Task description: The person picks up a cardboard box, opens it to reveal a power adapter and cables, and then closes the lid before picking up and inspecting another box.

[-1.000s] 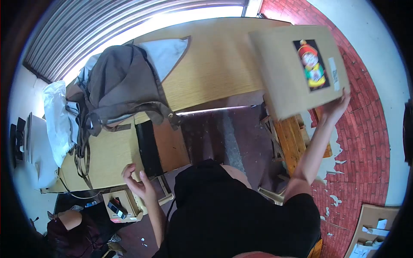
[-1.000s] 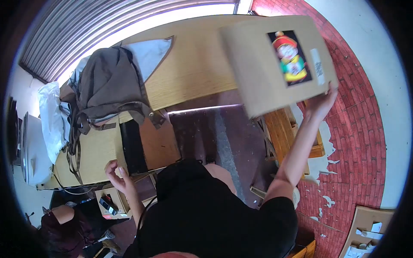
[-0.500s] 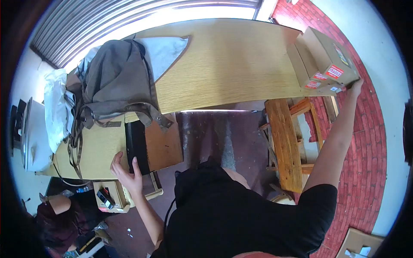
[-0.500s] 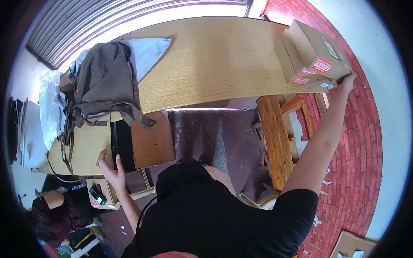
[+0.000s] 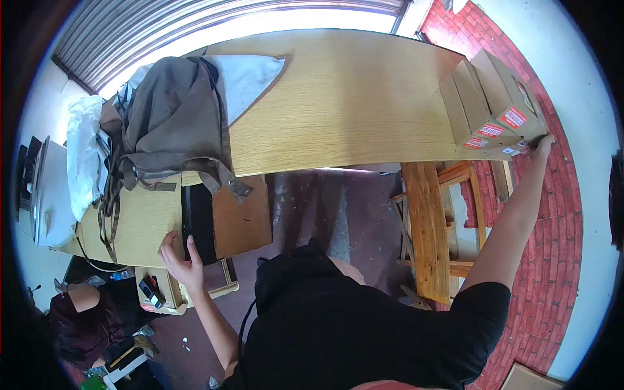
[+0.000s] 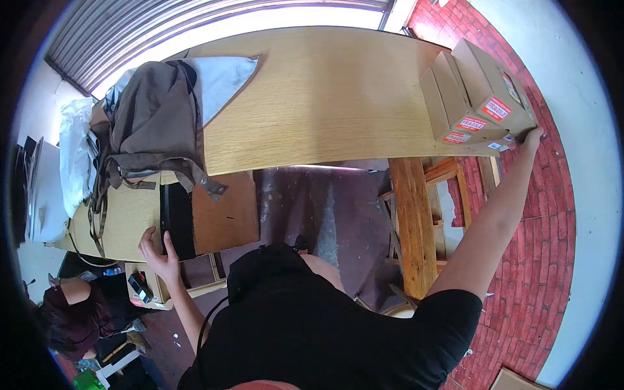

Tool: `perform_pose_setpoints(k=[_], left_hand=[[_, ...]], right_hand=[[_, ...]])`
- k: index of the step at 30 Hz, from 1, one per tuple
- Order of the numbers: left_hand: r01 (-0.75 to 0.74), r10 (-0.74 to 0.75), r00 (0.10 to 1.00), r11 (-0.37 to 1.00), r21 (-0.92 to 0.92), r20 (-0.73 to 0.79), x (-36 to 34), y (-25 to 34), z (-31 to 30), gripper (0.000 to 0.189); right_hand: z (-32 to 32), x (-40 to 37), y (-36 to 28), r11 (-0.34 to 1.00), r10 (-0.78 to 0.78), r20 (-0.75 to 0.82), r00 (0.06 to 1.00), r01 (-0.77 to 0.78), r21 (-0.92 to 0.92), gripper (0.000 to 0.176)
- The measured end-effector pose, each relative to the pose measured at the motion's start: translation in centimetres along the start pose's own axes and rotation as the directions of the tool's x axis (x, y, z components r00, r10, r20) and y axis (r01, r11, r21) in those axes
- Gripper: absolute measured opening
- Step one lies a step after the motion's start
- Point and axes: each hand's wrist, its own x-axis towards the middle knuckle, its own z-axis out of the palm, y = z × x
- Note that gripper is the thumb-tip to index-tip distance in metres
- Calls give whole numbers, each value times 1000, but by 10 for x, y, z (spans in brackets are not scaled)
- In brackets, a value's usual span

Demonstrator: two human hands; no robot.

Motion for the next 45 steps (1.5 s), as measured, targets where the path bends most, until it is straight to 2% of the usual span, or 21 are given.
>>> perform_pose_setpoints(k=[7,10,15,16,17,18,19,20,21,22,25,26,27,29,31,33,34,36,40,42,45], left_hand=[[0,0,1000,1000,12,-18,1,4,1,31],[2,-2,1000,1000,16,-12,1,0,1,30],[33,-34,999,998,-47,-25,2,4,-1,28],[37,-38,999,997,-67,-23,3,5,-3,29],[31,-34,999,995,-92,-28,2,4,-4,29],[25,-30,999,993,-117,-38,3,2,-4,29],[22,-28,999,991,-132,-44,3,3,-5,28],[17,-25,998,989,-146,-51,3,3,-7,28],[6,-17,998,987,-162,-66,3,4,-8,28],[3,-13,998,984,-180,-53,3,2,-11,27],[-20,1,997,963,-270,-71,-1,-7,-16,22],[-36,12,997,953,-300,-80,-4,-10,-18,20],[-49,17,995,942,-331,-99,-6,-11,-22,18],[-61,22,993,937,-343,-116,-19,-22,-29,14],[-65,24,990,949,-307,-136,-40,-39,-42,11],[25,-83,979,957,-290,-189,-68,-67,-51,11],[84,-149,966,954,-287,-211,-82,-81,-58,10],[152,-209,949,959,-240,-235,-118,-121,-64,9],[479,-494,862,867,-136,-114,-204,-224,-70,11],[785,-826,552,561,-262,-115,-235,-273,-72,25],[829,-818,553,559,7,-159,-272,-358,-79,53]], right_hand=[[4,-7,9,991,-128,-26,991,127,-41,69],[-9,17,12,988,38,-5,999,-39,-151,74],[-23,52,17,978,27,140,990,2,-209,89],[-17,38,12,953,-45,-79,996,19,-303,108],[33,-67,-29,860,-126,-567,814,-195,-471,120],[2,-9,-8,865,-219,-657,721,-167,-472,115],[26,-66,-18,912,-300,-662,687,3,-410,88],[30,-89,-9,857,-510,-390,767,490,-157,51],[61,-148,-14,801,-579,-305,756,598,-39,23],[81,-187,-3,808,-569,-285,771,589,-21,23],[139,-303,35,705,-694,320,644,698,124,6],[159,-358,41,712,-633,549,546,689,136,4],[180,-416,50,808,-521,628,579,570,145,7],[205,-495,68,859,-307,857,414,508,62,7],[228,-574,64,909,-226,955,192,394,136,12],[247,-646,60,981,-128,982,137,165,105,14],[255,-668,61,981,-129,984,121,157,110,14],[266,-711,64,934,-196,978,-75,290,210,13],[275,-789,74,920,-245,968,-60,301,252,7],[273,-824,72,914,-258,961,-96,299,275,7],[260,-886,74,934,-264,953,-146,208,291,6]])
